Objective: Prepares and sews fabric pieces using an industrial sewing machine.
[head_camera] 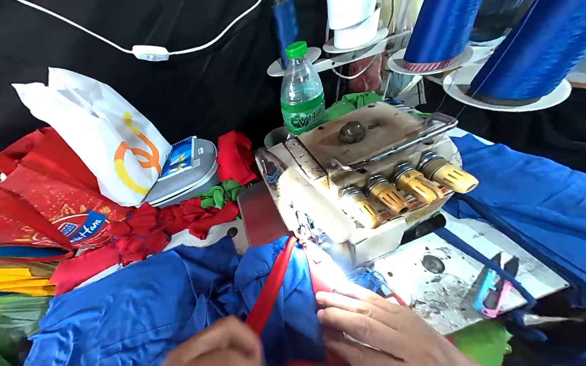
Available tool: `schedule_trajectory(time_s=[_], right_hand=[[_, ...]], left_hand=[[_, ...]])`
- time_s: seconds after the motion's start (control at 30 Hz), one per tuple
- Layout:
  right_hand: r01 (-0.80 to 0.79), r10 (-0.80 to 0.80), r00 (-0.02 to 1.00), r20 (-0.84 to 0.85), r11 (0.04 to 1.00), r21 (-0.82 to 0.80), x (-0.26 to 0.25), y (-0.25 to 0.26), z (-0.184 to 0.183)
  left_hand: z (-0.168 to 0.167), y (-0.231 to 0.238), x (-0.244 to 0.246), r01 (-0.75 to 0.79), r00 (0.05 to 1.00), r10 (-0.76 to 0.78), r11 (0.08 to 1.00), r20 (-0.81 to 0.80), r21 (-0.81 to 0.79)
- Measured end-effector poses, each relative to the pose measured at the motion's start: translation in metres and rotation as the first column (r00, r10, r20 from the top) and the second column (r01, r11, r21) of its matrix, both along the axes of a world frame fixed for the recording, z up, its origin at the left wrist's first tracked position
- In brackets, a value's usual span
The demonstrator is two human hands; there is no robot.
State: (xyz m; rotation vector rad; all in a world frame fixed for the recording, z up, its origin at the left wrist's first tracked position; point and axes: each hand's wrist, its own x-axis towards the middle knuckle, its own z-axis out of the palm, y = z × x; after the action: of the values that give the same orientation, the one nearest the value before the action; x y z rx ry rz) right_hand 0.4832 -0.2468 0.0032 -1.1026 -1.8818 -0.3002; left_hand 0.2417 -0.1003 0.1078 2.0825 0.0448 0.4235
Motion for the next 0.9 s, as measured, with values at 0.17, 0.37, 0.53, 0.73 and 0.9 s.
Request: schedule_trajectory(time_s=[0.17, 0.37, 0.53, 0.73, 0.9], right_hand=[[-0.047, 0.059, 0.978, -0.201, 0.997, 0.066, 0.015, -0.006, -0.03], [0.027, -0.009, 0.964, -0.266, 0.998, 0.063, 0.02, -0.013, -0.057], [0.076, -0.059, 0.971, -0.23, 0.995, 0.069, 0.017, -0.008, -0.051], [0.216, -0.203, 0.966, -0.16, 0.974, 0.07, 0.021, 0.012, -0.03], [0.242, -0.249, 0.96, -0.132, 0.968, -0.061, 0.022, 0.027, -0.009]], left_hand=[[-0.047, -0.054, 0.063, -0.326, 0.922, 0.386, 0.768, 0.007, 0.551], [-0.082, -0.082, 0.06, -0.514, 0.814, 0.56, 0.569, 0.154, 0.642], [-0.084, -0.064, 0.056, -0.555, 0.815, 0.539, 0.618, 0.214, 0.557], [-0.078, -0.037, 0.067, -0.577, 0.813, 0.544, 0.699, 0.209, 0.424], [-0.083, 0.027, 0.073, -0.561, 0.828, 0.506, 0.743, 0.241, 0.365]])
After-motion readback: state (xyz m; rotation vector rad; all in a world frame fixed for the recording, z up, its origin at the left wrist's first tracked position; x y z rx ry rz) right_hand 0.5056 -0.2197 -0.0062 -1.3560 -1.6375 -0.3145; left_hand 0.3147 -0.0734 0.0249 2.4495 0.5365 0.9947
